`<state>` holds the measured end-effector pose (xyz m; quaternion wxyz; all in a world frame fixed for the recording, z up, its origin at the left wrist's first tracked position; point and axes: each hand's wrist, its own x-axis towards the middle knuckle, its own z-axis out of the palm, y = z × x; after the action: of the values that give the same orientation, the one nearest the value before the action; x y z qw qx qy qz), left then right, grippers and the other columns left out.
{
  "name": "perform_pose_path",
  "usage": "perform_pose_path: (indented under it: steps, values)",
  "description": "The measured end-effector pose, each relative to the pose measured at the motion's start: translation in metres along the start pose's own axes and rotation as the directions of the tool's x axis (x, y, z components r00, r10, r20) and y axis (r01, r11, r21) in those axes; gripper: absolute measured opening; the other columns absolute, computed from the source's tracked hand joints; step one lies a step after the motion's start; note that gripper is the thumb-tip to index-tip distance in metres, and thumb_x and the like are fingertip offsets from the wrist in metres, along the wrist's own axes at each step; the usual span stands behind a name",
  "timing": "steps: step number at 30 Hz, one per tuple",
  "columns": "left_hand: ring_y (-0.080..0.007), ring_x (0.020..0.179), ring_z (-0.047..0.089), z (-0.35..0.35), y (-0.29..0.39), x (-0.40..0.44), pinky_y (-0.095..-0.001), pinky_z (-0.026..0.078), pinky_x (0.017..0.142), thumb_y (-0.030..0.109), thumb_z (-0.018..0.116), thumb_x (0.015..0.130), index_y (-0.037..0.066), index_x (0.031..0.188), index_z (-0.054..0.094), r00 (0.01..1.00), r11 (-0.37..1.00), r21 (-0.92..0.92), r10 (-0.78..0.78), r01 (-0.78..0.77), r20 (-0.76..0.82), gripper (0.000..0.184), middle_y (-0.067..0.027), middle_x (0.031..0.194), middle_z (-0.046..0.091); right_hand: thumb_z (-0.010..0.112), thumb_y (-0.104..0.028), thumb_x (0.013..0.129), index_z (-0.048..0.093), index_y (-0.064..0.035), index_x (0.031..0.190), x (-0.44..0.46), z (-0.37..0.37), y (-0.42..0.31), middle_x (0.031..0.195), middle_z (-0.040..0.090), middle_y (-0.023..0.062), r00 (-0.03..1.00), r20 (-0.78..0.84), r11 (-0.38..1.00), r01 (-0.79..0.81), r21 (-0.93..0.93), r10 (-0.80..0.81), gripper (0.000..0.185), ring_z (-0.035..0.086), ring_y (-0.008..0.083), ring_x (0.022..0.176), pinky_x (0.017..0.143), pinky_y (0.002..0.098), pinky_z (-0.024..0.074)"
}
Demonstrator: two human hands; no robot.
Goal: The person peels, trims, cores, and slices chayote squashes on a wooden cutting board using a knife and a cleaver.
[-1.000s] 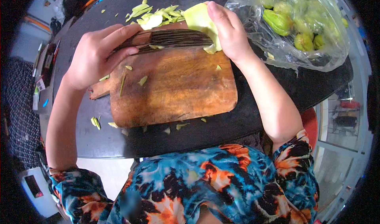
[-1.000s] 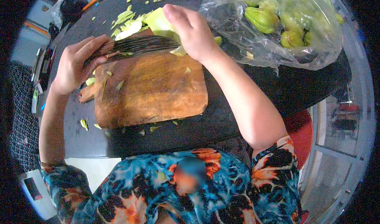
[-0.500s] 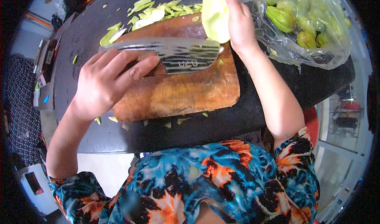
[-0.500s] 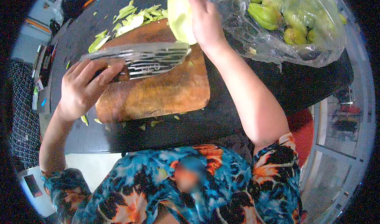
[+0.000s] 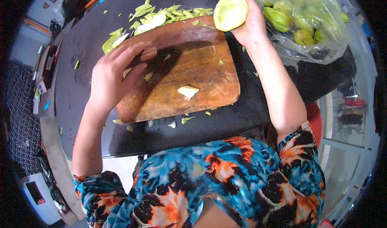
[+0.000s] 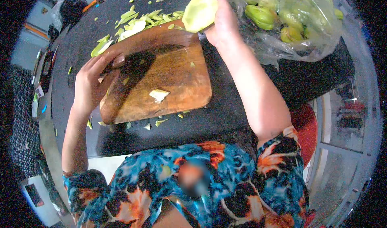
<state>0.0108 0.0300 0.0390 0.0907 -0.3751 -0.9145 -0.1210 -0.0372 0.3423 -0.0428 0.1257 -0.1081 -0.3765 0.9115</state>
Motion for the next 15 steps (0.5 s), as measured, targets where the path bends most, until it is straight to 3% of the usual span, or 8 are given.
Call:
perform_pose_path:
  steps: [4,6,8,10,11,12,14,15]
  values:
    - [-0.0310,0.089,0.064,-0.005,-0.005,0.025,-0.0348,0.049,0.081,0.016,0.065,0.081,0.009,0.117,0.058,0.968,0.953,-0.193,-0.209,0.233,0.141,0.037,-0.0151,0.098,0.066,0.052,-0.032,0.091,0.056,-0.0031,0.108,-0.025,0.016,-0.015,0.101,0.064,0.0098,0.996,0.092,0.997,0.004,0.083,-0.012,0.034,0.062,0.0204,0.092,0.084,0.0360,0.0497]
    - [-0.0310,0.091,0.064,-0.006,-0.008,0.043,-0.0342,0.048,0.081,0.017,0.063,0.083,0.009,0.118,0.057,0.908,0.893,-0.239,-0.315,0.382,0.276,0.037,-0.0147,0.099,0.066,0.055,-0.026,0.088,0.053,-0.0041,0.114,-0.036,0.013,-0.025,0.109,0.062,0.0116,0.994,0.109,0.999,0.027,0.046,-0.032,0.034,0.062,0.0242,0.099,0.089,0.0407,0.0493]
    - [-0.0321,0.089,0.063,0.027,-0.024,0.052,-0.0373,0.048,0.081,0.023,0.062,0.084,0.008,0.116,0.058,0.942,0.955,-0.103,-0.248,0.277,0.225,0.035,-0.0150,0.100,0.065,0.055,-0.027,0.089,0.053,-0.0042,0.116,-0.048,0.002,-0.036,0.111,0.062,0.0101,0.998,0.064,0.999,0.019,-0.028,-0.018,0.035,0.061,0.0213,0.102,0.092,0.0396,0.0475]
    - [-0.0328,0.089,0.062,0.040,-0.016,0.050,-0.0397,0.048,0.082,0.025,0.062,0.083,0.007,0.113,0.059,0.961,0.976,0.120,-0.204,0.184,0.186,0.035,-0.0153,0.101,0.064,0.057,-0.019,0.089,0.052,-0.0011,0.116,-0.070,-0.006,-0.050,0.108,0.062,0.0097,0.981,0.186,0.990,0.068,-0.123,-0.045,0.033,0.062,0.0188,0.098,0.087,0.0346,0.0501]
    - [-0.0338,0.097,0.059,0.049,-0.008,0.050,-0.0417,0.046,0.086,0.028,0.064,0.082,0.007,0.112,0.060,0.991,0.960,0.262,-0.121,0.101,0.061,0.037,-0.0152,0.106,0.062,0.058,-0.017,0.089,0.053,-0.0008,0.114,-0.086,-0.012,-0.056,0.105,0.062,0.0088,0.972,0.222,0.975,0.120,-0.184,-0.078,0.031,0.062,0.0175,0.094,0.084,0.0329,0.0512]
    - [-0.0316,0.108,0.056,0.049,0.013,0.058,-0.0381,0.045,0.090,0.027,0.064,0.083,0.006,0.114,0.059,0.989,0.968,0.233,-0.117,0.093,0.093,0.038,-0.0143,0.111,0.061,0.058,-0.016,0.088,0.054,-0.0005,0.112,-0.101,-0.020,-0.062,0.102,0.063,0.0079,0.964,0.247,0.954,0.165,-0.248,-0.103,0.029,0.063,0.0163,0.091,0.080,0.0313,0.0524]
    - [-0.0290,0.109,0.055,0.058,0.068,0.070,-0.0345,0.043,0.092,0.022,0.064,0.083,0.003,0.115,0.058,0.997,0.935,-0.354,0.004,0.025,0.081,0.038,-0.0135,0.112,0.060,0.058,-0.013,0.087,0.056,0.0001,0.111,-0.118,-0.053,-0.075,0.095,0.063,0.0043,0.896,0.438,0.784,0.324,-0.529,-0.075,0.028,0.060,0.0106,0.083,0.072,0.0246,0.0496]
    - [-0.0280,0.107,0.056,0.058,0.096,0.074,-0.0336,0.042,0.092,0.019,0.064,0.084,0.002,0.116,0.057,0.988,0.897,-0.437,0.118,-0.063,0.100,0.037,-0.0136,0.111,0.060,0.059,-0.014,0.085,0.057,-0.0004,0.110,-0.127,-0.066,-0.079,0.093,0.063,0.0041,0.861,0.503,0.672,0.414,-0.614,-0.071,0.029,0.060,0.0109,0.082,0.072,0.0253,0.0491]
